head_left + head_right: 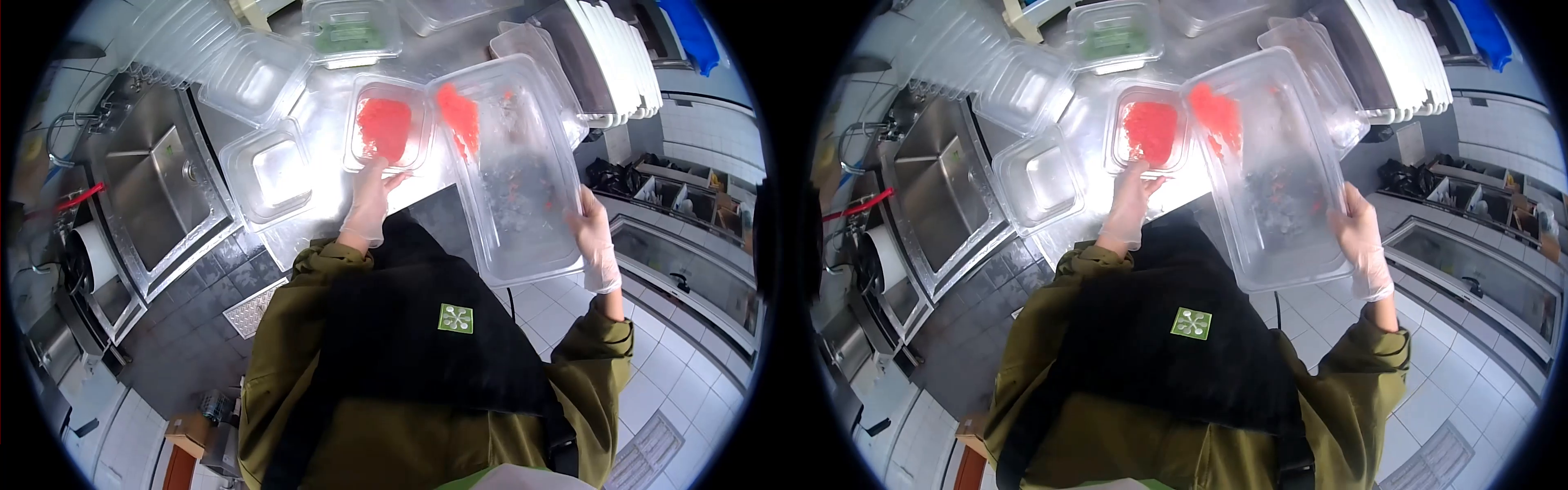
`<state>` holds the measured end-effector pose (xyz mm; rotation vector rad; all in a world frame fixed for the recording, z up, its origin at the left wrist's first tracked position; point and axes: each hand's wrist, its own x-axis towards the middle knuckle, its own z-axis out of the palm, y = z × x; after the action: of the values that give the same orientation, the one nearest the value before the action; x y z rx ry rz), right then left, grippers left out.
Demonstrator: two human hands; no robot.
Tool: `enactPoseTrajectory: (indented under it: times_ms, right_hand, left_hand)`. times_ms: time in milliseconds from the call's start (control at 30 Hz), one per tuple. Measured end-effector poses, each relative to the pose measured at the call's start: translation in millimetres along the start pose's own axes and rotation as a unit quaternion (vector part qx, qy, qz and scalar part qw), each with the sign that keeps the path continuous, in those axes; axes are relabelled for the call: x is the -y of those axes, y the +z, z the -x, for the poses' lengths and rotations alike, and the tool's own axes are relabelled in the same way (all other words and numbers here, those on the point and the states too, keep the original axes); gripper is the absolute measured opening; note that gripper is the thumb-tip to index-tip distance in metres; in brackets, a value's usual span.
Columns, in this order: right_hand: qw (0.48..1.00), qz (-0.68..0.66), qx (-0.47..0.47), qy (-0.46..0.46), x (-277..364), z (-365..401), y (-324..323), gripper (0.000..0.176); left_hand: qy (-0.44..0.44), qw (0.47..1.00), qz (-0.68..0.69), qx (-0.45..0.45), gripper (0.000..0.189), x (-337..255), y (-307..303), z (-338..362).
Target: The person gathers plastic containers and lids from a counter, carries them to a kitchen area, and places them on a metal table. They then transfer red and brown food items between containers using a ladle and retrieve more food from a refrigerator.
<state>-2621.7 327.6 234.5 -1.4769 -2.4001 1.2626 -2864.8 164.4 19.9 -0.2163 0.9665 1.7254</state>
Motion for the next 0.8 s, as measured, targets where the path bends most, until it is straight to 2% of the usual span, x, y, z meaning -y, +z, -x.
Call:
enactPoseTrajectory:
  times_ms: [67, 100, 200, 267, 300, 367, 400, 467, 500, 600, 733, 800]
  right_hand:
    - [0.993, -0.107, -0.01, 0.05, -7, 2, 8, 0.025]
    - [0.984, -0.16, -0.016, 0.077, -10, 2, 11, 0.026]
    - [0.97, -0.228, -0.026, 0.078, -21, 3, 15, 0.03]
    - [0.959, -0.268, -0.041, 0.088, -15, 4, 18, 0.033]
    - [0.952, -0.286, -0.049, 0.094, -14, 6, 17, 0.034]
    - [0.956, -0.272, -0.059, 0.091, -26, 4, 16, 0.035]
    - [0.957, -0.267, -0.065, 0.09, -33, 2, 18, 0.036]
    - [0.956, -0.268, -0.065, 0.099, -45, 1, 22, 0.035]
    - [0.955, -0.27, -0.067, 0.104, -47, -1, 24, 0.034]
    - [0.95, -0.288, -0.054, 0.109, -57, -5, 36, 0.032]
    - [0.943, -0.315, -0.035, 0.104, -61, -9, 47, 0.029]
    - [0.945, -0.308, -0.021, 0.104, -68, -12, 51, 0.029]
  left_hand:
    - [0.042, 0.994, -0.03, 0.101, 0.012, 1, -19, -6]
    - [-0.011, 0.997, 0.069, 0.045, 0.008, -5, -11, -4]
    - [0.166, 0.967, -0.153, 0.12, 0.007, 4, -18, 0]
    - [0.042, 0.996, -0.066, -0.036, 0.006, -16, 10, 6]
    - [-0.022, 0.993, -0.019, -0.115, 0.007, -21, 21, 9]
    - [0.12, 0.979, -0.16, 0.029, 0.009, -6, -4, 8]
    - [0.188, 0.95, -0.228, 0.103, 0.011, -9, -5, 11]
    - [0.062, 0.995, -0.078, -0.023, 0.014, -10, 1, 4]
    - [0.002, 0.996, 0.0, -0.088, 0.015, -13, 7, 4]
    - [0.027, 0.989, -0.064, -0.131, 0.019, -11, 14, 12]
    - [0.02, 0.986, -0.063, -0.152, 0.022, -8, 8, 8]
    - [0.061, 0.996, -0.058, -0.039, 0.022, -8, -8, 10]
